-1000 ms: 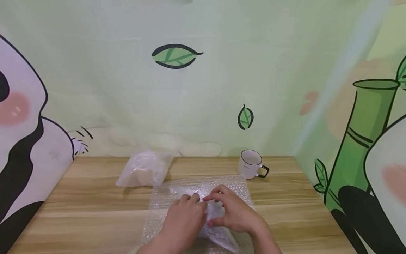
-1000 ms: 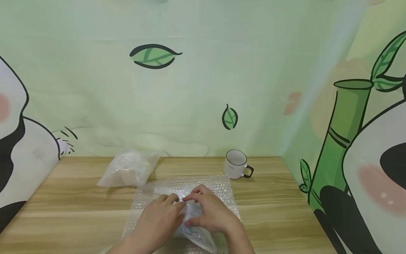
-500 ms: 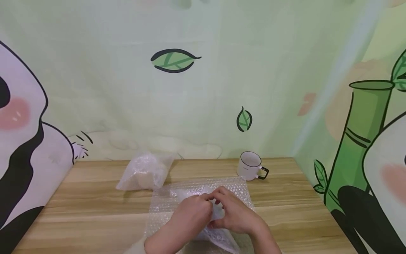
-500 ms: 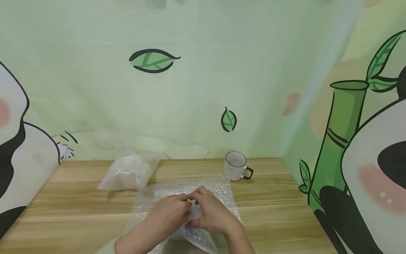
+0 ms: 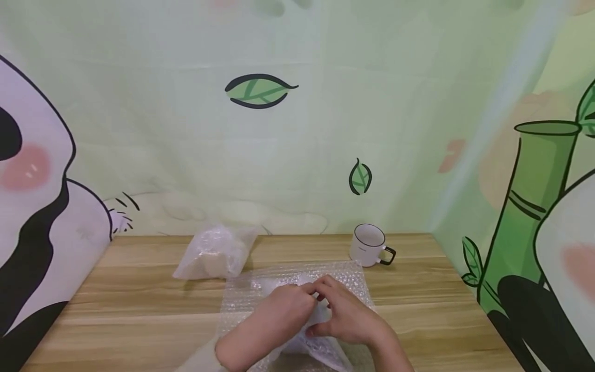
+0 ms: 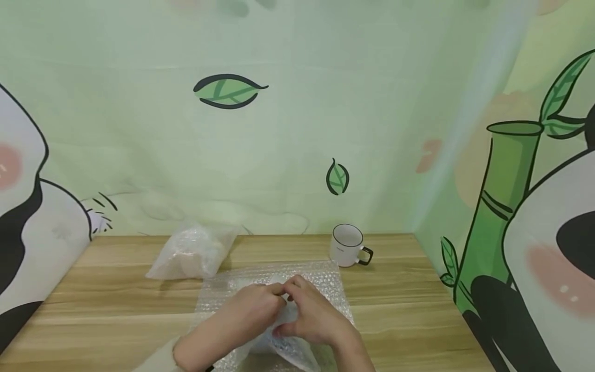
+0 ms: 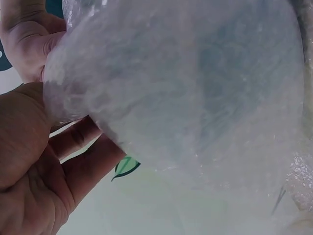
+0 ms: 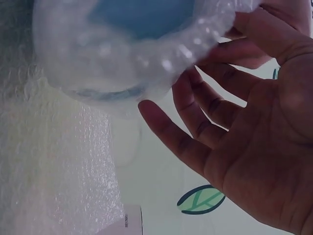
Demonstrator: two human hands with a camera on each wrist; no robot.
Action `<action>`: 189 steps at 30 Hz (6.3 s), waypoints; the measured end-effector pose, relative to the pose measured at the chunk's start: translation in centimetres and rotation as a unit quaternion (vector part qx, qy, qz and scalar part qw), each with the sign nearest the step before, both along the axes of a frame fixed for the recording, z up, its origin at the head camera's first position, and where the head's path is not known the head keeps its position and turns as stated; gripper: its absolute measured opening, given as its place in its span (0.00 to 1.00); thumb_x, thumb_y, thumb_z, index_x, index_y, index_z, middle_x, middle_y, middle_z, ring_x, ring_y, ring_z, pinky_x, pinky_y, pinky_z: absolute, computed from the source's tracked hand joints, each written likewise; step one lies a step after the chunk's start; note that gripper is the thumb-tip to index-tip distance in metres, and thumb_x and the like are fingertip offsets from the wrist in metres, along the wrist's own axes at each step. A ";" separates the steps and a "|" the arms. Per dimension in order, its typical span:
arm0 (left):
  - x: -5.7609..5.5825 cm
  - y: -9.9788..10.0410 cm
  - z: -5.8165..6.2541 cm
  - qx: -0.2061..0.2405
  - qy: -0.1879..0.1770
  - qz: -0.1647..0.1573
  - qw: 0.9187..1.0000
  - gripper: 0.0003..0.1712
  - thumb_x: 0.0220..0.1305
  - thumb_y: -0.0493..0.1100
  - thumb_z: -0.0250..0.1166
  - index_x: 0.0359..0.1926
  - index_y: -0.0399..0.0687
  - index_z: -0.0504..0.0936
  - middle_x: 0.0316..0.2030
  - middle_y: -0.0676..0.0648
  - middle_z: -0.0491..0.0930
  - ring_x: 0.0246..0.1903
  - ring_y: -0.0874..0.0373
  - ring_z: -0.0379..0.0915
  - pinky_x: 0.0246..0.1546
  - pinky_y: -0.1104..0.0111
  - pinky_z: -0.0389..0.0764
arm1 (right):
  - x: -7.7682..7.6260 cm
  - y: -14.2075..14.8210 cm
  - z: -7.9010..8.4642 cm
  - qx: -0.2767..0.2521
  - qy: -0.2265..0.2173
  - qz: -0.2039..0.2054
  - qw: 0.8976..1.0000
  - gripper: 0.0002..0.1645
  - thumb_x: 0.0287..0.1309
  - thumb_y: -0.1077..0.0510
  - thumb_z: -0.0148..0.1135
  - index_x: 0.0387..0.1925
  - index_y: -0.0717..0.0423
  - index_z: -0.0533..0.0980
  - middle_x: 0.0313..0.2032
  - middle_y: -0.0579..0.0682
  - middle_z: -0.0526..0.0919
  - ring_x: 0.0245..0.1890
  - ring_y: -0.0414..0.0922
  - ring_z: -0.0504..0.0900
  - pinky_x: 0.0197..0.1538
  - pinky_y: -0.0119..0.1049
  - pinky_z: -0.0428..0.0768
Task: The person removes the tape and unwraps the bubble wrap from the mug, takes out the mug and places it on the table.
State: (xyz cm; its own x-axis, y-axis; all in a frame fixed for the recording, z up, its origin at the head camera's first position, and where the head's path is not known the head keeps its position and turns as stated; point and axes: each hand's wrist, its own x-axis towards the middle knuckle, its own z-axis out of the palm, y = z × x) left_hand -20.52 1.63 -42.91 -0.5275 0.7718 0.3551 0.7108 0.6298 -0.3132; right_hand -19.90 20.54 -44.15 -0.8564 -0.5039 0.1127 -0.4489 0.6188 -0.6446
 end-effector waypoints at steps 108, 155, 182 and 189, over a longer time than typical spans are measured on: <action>-1.8 0.1 -1.5 0.029 0.062 -0.091 0.994 0.10 0.50 0.42 0.74 0.19 0.57 0.81 0.25 0.58 0.77 0.16 0.68 0.66 0.16 0.73 0.72 | -0.1 0.1 0.1 0.021 -0.021 -0.061 0.998 0.40 0.41 0.45 0.86 0.58 0.42 0.78 0.46 0.42 0.75 0.39 0.46 0.78 0.37 0.31 0.74; -0.9 -0.4 -2.6 0.145 0.022 -0.058 0.988 0.12 0.54 0.43 0.76 0.27 0.52 0.78 0.25 0.57 0.79 0.19 0.63 0.75 0.18 0.70 0.75 | -0.1 -0.1 0.3 0.005 -0.051 -0.065 0.997 0.42 0.42 0.47 0.86 0.61 0.40 0.77 0.46 0.44 0.75 0.40 0.45 0.79 0.38 0.32 0.74; -0.9 -1.6 -3.1 0.333 -0.052 -0.063 0.940 0.09 0.52 0.34 0.78 0.32 0.50 0.87 0.25 0.57 0.84 0.21 0.72 0.73 0.24 0.83 0.74 | -0.5 0.0 0.3 0.006 -0.063 -0.053 0.997 0.42 0.46 0.43 0.83 0.65 0.34 0.78 0.47 0.46 0.75 0.43 0.47 0.79 0.38 0.34 0.75; -0.9 -2.1 -2.8 0.398 -0.112 -0.066 0.908 0.11 0.56 0.31 0.76 0.39 0.49 0.90 0.30 0.54 0.89 0.25 0.70 0.80 0.27 0.85 0.77 | -0.5 0.4 0.5 0.007 -0.074 -0.033 0.997 0.41 0.52 0.44 0.80 0.68 0.40 0.77 0.48 0.47 0.73 0.46 0.47 0.78 0.41 0.35 0.76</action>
State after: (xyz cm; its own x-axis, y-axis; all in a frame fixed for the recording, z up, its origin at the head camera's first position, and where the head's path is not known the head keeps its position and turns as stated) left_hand -21.44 -0.46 -45.72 -0.5767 0.3800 0.7232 0.7864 0.4979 0.3656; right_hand -20.43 20.96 -43.65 -0.8943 -0.4469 -0.0230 -0.3085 0.6531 -0.6916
